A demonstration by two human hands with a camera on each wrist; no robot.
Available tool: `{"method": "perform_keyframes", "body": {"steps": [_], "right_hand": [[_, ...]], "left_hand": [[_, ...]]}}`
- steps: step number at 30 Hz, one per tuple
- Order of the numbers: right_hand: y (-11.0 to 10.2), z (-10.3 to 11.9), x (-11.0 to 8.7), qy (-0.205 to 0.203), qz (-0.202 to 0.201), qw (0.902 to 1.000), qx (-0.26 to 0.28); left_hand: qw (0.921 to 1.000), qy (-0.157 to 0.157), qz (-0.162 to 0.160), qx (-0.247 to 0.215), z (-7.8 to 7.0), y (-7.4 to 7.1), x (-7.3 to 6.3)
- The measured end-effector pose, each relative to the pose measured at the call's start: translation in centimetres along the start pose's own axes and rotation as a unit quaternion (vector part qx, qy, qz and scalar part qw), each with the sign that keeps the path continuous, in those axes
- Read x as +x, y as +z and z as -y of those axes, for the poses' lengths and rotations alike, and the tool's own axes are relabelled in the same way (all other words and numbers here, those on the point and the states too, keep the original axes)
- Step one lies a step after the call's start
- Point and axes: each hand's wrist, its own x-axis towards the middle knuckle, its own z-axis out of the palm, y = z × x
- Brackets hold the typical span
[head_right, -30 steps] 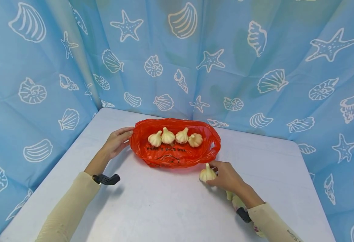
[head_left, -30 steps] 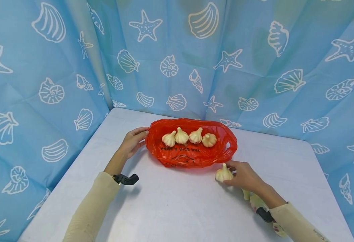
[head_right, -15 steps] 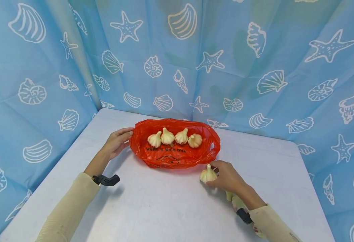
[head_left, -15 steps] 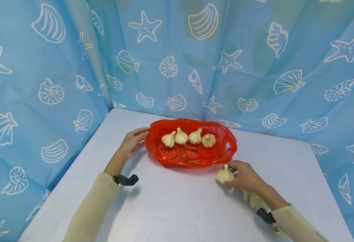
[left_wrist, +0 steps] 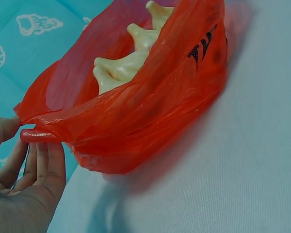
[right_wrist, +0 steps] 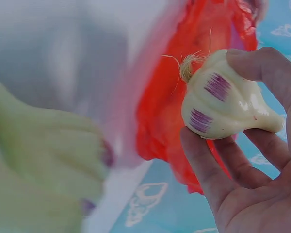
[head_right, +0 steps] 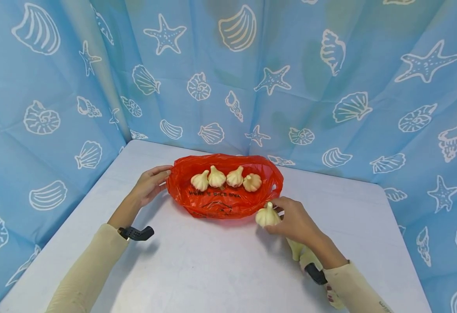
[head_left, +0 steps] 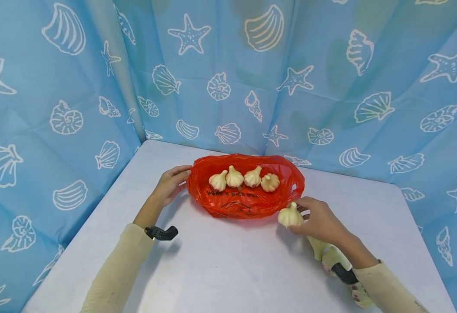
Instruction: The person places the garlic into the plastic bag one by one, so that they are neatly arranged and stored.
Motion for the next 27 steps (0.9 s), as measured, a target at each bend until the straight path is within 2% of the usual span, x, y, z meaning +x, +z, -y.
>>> {"method": "perform_keyframes", "body": {"steps": [7, 12, 19, 27], "right_hand": [[-0.7, 1.9, 0.3, -0.017, -0.024, 0.9996, 0.004], [-1.0, 3.3, 0.9, -0.048, -0.041, 0.9980, -0.004], [-0.5, 4.6, 3.6, -0.073, -0.056, 0.9958, 0.006], [0.4, 5.6, 6.5, -0.071, -0.051, 0.9957, 0.031]], "left_hand": [[1.0000, 0.001, 0.000, 0.000, 0.1, 0.0, 0.0], [1.0000, 0.000, 0.001, -0.001, 0.2, -0.1, 0.2], [1.0000, 0.003, 0.004, 0.000, -0.1, -0.2, 0.2], [0.9999, -0.002, 0.011, -0.002, 0.0, -0.2, 0.1]]}}
